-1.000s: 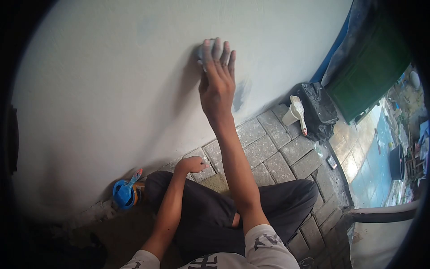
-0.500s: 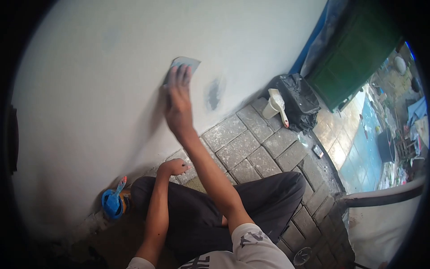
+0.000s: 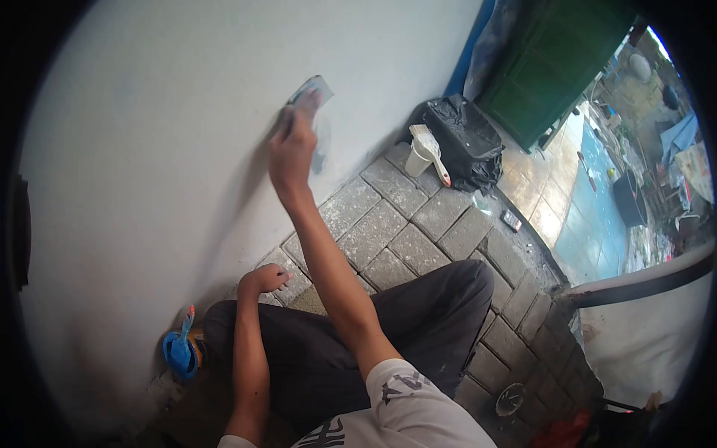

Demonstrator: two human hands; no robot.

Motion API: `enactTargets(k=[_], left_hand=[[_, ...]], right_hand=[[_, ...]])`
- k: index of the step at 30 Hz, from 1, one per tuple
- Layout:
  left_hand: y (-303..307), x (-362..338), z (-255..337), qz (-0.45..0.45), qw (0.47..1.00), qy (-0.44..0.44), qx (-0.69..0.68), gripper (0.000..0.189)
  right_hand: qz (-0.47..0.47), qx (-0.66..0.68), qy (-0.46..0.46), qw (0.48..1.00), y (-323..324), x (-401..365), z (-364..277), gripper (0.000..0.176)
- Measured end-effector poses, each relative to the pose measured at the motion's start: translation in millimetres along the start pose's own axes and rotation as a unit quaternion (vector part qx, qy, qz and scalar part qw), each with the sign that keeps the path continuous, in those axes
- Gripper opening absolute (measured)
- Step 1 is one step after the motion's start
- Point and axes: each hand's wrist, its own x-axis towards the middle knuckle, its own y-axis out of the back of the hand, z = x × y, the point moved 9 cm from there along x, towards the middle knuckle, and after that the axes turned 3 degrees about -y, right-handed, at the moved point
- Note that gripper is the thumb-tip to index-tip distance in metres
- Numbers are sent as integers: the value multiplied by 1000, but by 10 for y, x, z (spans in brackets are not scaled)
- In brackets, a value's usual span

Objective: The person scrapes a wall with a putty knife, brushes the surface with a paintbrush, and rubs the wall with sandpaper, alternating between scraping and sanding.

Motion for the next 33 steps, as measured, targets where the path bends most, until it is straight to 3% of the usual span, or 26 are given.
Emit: enactTargets(k=[3,5,7,9,11,12,13,15,16,17,19,21,25,27,29,30,32,33], left_hand=[[96,-18,68,3,1000,-9,-9,52],[69,-39,129,-5,999,-23,-37,52],[35,-32,88,-33,999,-15,-2,46],[26,10,73,-43,999,-27,3,45],[62,23,8,-3,1000,-1,-10,49],[50,13,-10,-5,1000,2,-10,49],[36,-4,-14,-12,1000,-4,-11,49],[53,-51,78,-19,1000,-18,-15,48],[75,-96,101,-19,1000,7,-3,46],[58,-14,38,-15,1000,6,-6,46],[5,174,-70,14,994,-76,-72,46],[11,6,61,9,996,-54,-76,46],[147,-107,225,41,997,-65,-13,48],[165,-120,281,18,998,-47,-22,43],[113,-161,262,-28,999,-6,-42,37],[61,-99,183,-36,999,-15,-33,44],[-26,188,-149,-7,999,-30,-38,47],[25,195,-106,19,998,-40,-41,51]], right_hand=[[20,-59,183,981,-82,-306,-371,47],[26,-52,187,981,-2,-211,-298,48],[44,56,-38,997,64,-40,155,48],[80,-18,125,989,-27,-316,-210,44],[90,-80,214,969,-33,-392,-356,45],[29,15,24,999,60,-230,-185,46],[-35,111,-169,979,58,-195,-19,46],[-77,141,-169,972,-153,-268,144,47],[-50,43,42,997,-181,-403,-241,49],[-19,-58,250,966,-213,-642,-609,50],[-52,-100,257,960,-270,-647,-652,56],[17,-94,195,976,-140,-495,-531,57],[-37,-128,306,943,-420,-868,-847,56],[15,-111,302,947,-257,-612,-744,55],[46,-78,240,967,-181,-402,-615,51],[47,-62,223,972,-205,-450,-627,49],[50,-51,213,974,-190,-421,-554,47],[71,-68,156,983,-106,-287,-310,46]])
